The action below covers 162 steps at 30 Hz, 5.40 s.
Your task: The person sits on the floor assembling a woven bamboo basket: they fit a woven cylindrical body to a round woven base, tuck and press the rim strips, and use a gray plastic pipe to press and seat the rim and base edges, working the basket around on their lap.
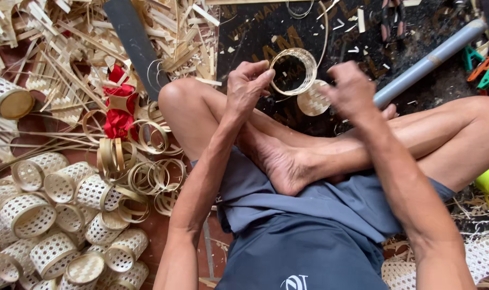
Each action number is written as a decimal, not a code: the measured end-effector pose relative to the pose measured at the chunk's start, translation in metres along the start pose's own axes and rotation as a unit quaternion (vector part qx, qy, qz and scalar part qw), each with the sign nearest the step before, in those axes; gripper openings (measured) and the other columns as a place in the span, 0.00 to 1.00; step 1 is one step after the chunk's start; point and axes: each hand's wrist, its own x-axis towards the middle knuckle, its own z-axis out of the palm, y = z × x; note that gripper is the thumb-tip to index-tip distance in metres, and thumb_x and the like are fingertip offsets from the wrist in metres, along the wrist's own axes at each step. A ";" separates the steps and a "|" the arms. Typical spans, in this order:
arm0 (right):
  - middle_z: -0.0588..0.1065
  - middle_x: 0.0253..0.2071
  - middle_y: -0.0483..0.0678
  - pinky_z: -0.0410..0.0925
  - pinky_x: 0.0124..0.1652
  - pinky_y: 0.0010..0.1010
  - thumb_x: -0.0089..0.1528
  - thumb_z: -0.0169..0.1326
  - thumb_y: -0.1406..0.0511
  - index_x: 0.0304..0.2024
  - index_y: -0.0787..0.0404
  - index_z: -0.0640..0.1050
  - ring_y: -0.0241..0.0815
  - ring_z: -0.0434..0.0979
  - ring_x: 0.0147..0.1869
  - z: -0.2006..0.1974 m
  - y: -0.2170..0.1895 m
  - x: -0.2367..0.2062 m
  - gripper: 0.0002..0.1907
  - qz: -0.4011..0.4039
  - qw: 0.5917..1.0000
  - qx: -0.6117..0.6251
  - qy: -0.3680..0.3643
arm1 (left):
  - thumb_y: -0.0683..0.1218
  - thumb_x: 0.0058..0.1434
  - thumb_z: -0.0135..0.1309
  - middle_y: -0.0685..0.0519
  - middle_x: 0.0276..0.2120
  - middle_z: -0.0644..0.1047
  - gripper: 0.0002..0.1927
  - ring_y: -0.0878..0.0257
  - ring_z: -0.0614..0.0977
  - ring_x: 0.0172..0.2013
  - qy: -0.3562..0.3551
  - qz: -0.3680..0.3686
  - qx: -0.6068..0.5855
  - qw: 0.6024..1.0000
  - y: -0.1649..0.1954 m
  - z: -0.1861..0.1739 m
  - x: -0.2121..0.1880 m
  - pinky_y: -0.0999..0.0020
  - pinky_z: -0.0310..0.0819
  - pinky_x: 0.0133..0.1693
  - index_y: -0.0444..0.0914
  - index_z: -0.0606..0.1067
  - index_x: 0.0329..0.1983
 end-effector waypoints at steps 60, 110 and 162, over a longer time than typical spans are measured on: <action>0.81 0.35 0.51 0.75 0.28 0.23 0.61 0.67 0.66 0.48 0.68 0.75 0.32 0.82 0.32 0.016 -0.043 0.012 0.18 0.220 0.859 0.460 0.042 | 0.44 0.52 0.70 0.45 0.56 0.77 0.43 0.64 0.83 0.37 -0.031 -0.024 0.128 0.991 -0.003 0.037 -0.005 0.71 0.81 0.39 0.31 0.66 0.69; 0.78 0.47 0.52 0.70 0.40 0.35 0.61 0.64 0.64 0.59 0.66 0.77 0.45 0.76 0.41 0.002 -0.033 0.031 0.25 0.200 0.911 0.360 0.006 | 0.37 0.60 0.51 0.42 0.46 0.78 0.20 0.40 0.83 0.44 0.036 0.118 0.319 0.940 0.015 0.032 0.000 0.53 0.77 0.47 0.39 0.73 0.57; 0.77 0.26 0.46 0.68 0.24 0.20 0.70 0.56 0.72 0.46 0.71 0.80 0.29 0.75 0.25 0.028 -0.073 0.000 0.06 0.205 0.839 0.483 0.143 | 0.41 0.68 0.56 0.49 0.49 0.80 0.15 0.62 0.84 0.44 -0.047 0.057 0.166 0.983 0.007 -0.003 0.001 0.71 0.80 0.45 0.35 0.78 0.57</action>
